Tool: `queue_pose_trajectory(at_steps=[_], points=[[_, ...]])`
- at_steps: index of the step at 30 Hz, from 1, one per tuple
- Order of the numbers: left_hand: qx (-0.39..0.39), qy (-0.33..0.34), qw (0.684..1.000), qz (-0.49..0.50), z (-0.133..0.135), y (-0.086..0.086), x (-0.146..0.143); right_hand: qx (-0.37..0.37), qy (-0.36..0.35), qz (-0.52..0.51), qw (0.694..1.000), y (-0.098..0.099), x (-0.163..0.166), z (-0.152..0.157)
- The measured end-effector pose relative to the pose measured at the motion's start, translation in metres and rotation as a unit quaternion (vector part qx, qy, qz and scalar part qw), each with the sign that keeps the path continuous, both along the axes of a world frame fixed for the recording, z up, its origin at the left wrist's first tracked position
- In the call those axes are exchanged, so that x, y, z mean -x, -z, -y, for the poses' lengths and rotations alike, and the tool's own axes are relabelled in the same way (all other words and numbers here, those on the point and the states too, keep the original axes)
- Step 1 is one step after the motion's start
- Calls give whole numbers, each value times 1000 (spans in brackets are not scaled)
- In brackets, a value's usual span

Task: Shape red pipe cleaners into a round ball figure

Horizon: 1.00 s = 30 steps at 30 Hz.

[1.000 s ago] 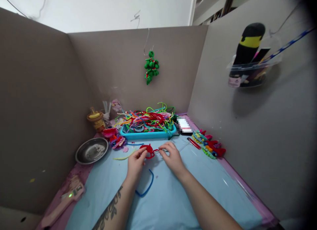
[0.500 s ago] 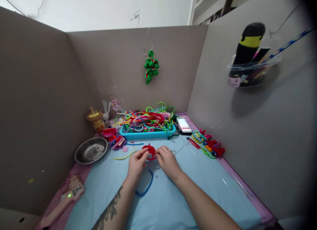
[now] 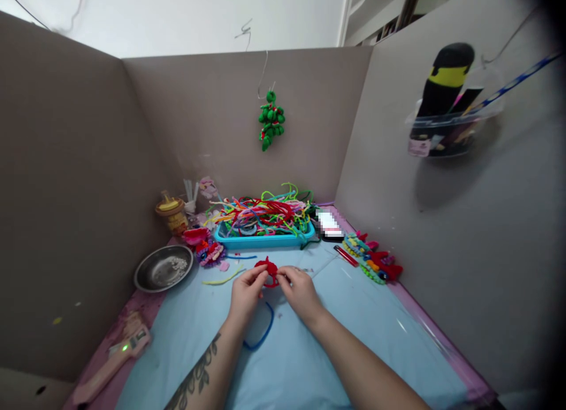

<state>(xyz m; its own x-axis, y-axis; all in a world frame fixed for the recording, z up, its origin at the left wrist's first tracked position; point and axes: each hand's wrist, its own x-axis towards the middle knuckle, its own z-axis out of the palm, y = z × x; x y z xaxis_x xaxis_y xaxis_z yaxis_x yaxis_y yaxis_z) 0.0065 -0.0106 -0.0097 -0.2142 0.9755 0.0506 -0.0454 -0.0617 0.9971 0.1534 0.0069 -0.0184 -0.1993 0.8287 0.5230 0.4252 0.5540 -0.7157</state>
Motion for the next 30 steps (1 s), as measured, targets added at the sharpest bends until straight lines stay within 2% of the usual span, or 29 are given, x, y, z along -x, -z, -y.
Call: queue_pose_trajectory(at_steps=[4, 7, 11, 13, 16, 22, 24, 27, 30], points=[[0, 2, 1000, -9, 1, 1, 0, 62, 10, -59, 996, 3, 4, 1], [-1, -3, 1000, -16, 2, 1, -2, 133, -1, -138, 981, 4, 9, 3], [-6, -3, 1000, -30, 4, 1, -5, 261, -46, -257, 929, 4, 18, 5], [-9, -1, 999, -33, 4, 2, -5, 299, -76, -304, 901, 3, 20, 6], [-14, -11, 999, -28, 4, 3, -5, 306, -82, -326, 891, 1, 20, 5], [-25, -38, 998, -31, 7, 0, -6, 208, 5, -271, 940, -1, 15, 5], [-28, -43, 998, -43, 9, 0, -7, 195, 21, -251, 948, 0, 16, 4], [-32, -39, 997, -60, 11, 1, -10, 218, 22, -274, 937, 5, 18, 2], [-39, -32, 996, -73, 12, 1, -13, 255, 18, -343, 904, 12, 19, -2]])
